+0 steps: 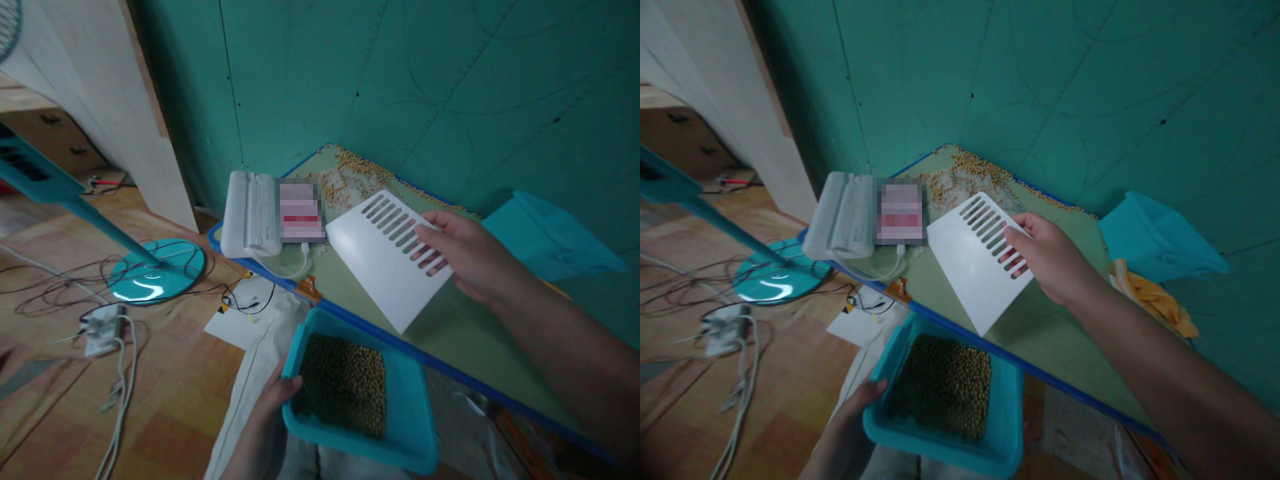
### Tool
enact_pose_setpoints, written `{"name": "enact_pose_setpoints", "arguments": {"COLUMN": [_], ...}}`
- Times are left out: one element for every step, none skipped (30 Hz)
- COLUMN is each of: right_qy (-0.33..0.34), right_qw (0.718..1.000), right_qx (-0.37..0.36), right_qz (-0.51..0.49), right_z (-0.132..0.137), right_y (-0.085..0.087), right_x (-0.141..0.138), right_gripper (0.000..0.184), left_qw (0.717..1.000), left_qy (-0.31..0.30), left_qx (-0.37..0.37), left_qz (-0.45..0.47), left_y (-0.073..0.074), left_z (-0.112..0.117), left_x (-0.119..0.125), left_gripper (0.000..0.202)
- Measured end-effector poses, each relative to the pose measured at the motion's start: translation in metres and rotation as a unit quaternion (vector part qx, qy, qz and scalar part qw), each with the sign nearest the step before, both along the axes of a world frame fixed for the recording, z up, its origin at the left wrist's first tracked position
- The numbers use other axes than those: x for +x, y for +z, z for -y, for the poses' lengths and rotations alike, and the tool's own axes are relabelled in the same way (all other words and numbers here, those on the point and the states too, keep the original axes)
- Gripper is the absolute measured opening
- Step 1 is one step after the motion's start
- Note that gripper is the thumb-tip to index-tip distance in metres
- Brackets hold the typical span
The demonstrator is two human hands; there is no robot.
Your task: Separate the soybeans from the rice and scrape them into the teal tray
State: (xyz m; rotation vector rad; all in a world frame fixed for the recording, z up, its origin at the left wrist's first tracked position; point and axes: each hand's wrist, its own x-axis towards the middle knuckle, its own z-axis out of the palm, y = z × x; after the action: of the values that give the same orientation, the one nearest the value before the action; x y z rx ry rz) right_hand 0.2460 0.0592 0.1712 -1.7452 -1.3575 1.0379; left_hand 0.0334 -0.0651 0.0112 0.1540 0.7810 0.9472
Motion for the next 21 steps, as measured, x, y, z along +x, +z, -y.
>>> {"name": "enact_pose_setpoints", "arguments": {"right_qy": [-0.004, -0.007, -0.009, -0.01, -0.012, -0.013, -0.014, -0.015, -0.016, -0.017, -0.018, -0.018, -0.018, -0.019, -0.022, -0.028, -0.034, -0.04, -0.043, -0.041, -0.035], "right_qw": [1.0, 1.0, 1.0, 1.0, 0.999, 0.999, 0.999, 0.999, 0.999, 0.999, 0.999, 0.999, 0.999, 1.0, 0.999, 0.999, 0.999, 0.999, 0.999, 0.999, 0.999], "right_qx": [-0.002, -0.003, -0.006, -0.008, -0.01, -0.012, -0.012, -0.011, -0.009, -0.006, -0.003, 0.001, 0.007, 0.013, 0.02, 0.026, 0.031, 0.032, 0.031, 0.026, 0.021], "right_qz": [-0.006, -0.013, -0.02, -0.027, -0.033, -0.039, -0.044, -0.046, -0.047, -0.045, -0.04, -0.034, -0.027, -0.022, -0.017, -0.015, -0.015, -0.014, -0.011, -0.007, -0.002], "right_z": [0.0, -0.001, -0.001, -0.001, -0.001, -0.001, -0.001, 0.0, 0.0, 0.001, 0.002, 0.003, 0.004, 0.004, 0.006, 0.007, 0.009, 0.012, 0.015, 0.02, 0.024], "right_y": [0.0, 0.001, 0.001, 0.001, 0.001, 0.001, 0.0, -0.001, -0.002, -0.003, -0.004, -0.004, -0.005, -0.005, -0.004, -0.003, -0.001, 0.0, 0.002, 0.003, 0.005], "right_x": [0.0, -0.001, -0.001, -0.001, -0.002, -0.002, -0.003, -0.003, -0.004, -0.004, -0.004, -0.004, -0.003, -0.001, 0.001, 0.004, 0.007, 0.009, 0.012, 0.013, 0.014], "right_gripper": [0.011, 0.01, 0.01, 0.011, 0.011, 0.011, 0.011, 0.011, 0.011, 0.01, 0.01, 0.01, 0.01, 0.01, 0.011, 0.012, 0.013, 0.014, 0.016, 0.017, 0.019], "left_qw": [1.0, 1.0, 1.0, 1.0, 1.0, 1.0, 1.0, 1.0, 1.0, 1.0, 1.0, 1.0, 1.0, 1.0, 1.0, 1.0, 1.0, 1.0, 1.0, 1.0, 1.0], "left_qy": [0.003, 0.005, 0.006, 0.005, 0.003, 0.003, 0.002, 0.004, 0.007, 0.01, 0.012, 0.013, 0.013, 0.012, 0.01, 0.009, 0.01, 0.01, 0.011, 0.012, 0.012], "left_qx": [-0.003, -0.003, -0.002, 0.001, 0.003, 0.005, 0.004, 0.001, -0.002, -0.005, -0.008, -0.011, -0.014, -0.015, -0.014, -0.011, -0.006, -0.005, -0.006, -0.009, -0.015], "left_qz": [0.001, 0.003, 0.005, 0.007, 0.01, 0.013, 0.015, 0.015, 0.015, 0.014, 0.012, 0.009, 0.007, 0.006, 0.007, 0.009, 0.012, 0.012, 0.01, 0.006, 0.002], "left_y": [0.001, 0.001, 0.002, 0.002, 0.001, 0.001, 0.0, -0.001, -0.001, -0.001, -0.001, -0.001, 0.0, 0.0, 0.001, 0.002, 0.003, 0.003, 0.004, 0.004, 0.003], "left_z": [0.0, 0.0, 0.0, -0.001, -0.001, 0.0, 0.0, 0.0, 0.0, 0.0, 0.001, 0.001, 0.001, 0.001, 0.001, 0.001, 0.0, 0.0, 0.0, 0.0, 0.0], "left_x": [0.0, 0.001, 0.001, 0.001, 0.001, 0.001, 0.001, 0.0, 0.0, 0.0, 0.0, 0.0, 0.0, 0.0, 0.0, 0.0, 0.0, 0.0, 0.0, 0.0, 0.0], "left_gripper": [0.026, 0.026, 0.025, 0.025, 0.025, 0.025, 0.025, 0.025, 0.026, 0.027, 0.029, 0.032, 0.034, 0.036, 0.037, 0.038, 0.039, 0.041, 0.042, 0.042, 0.04]}}
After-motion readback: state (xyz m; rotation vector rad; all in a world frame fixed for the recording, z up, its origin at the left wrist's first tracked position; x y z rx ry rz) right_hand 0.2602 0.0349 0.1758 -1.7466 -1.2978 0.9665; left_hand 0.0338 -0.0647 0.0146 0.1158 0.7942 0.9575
